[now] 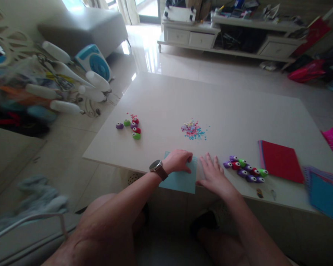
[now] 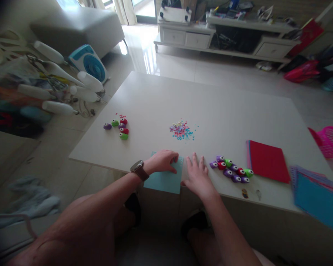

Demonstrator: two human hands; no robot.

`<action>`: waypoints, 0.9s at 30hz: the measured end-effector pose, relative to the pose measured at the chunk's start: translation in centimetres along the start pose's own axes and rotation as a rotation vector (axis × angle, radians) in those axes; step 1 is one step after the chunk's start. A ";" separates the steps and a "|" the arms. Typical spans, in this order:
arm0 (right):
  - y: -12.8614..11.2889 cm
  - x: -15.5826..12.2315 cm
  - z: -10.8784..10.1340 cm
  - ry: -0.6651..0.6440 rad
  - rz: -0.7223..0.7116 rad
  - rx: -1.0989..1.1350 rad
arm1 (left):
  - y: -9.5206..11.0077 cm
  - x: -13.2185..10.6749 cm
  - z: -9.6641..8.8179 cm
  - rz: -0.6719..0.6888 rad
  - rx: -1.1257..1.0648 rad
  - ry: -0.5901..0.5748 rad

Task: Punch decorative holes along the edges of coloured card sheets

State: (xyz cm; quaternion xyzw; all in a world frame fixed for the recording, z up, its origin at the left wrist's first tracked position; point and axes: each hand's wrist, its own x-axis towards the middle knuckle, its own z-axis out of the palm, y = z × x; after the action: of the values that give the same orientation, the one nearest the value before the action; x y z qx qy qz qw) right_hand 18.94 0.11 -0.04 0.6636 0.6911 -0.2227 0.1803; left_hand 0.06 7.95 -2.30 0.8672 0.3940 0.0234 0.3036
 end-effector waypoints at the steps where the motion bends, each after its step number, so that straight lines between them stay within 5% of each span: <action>1: 0.0 0.0 0.1 0.002 -0.002 0.000 | 0.0 0.0 0.0 -0.002 -0.001 -0.002; 27: 0.3 0.2 0.4 0.011 -0.005 0.002 | 0.0 0.0 0.1 0.005 0.010 -0.002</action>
State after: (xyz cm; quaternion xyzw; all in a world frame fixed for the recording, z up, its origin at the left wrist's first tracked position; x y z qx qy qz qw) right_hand 19.16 0.07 -0.51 0.6632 0.6935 -0.2203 0.1752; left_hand 0.09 7.95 -2.37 0.8697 0.3919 0.0214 0.2994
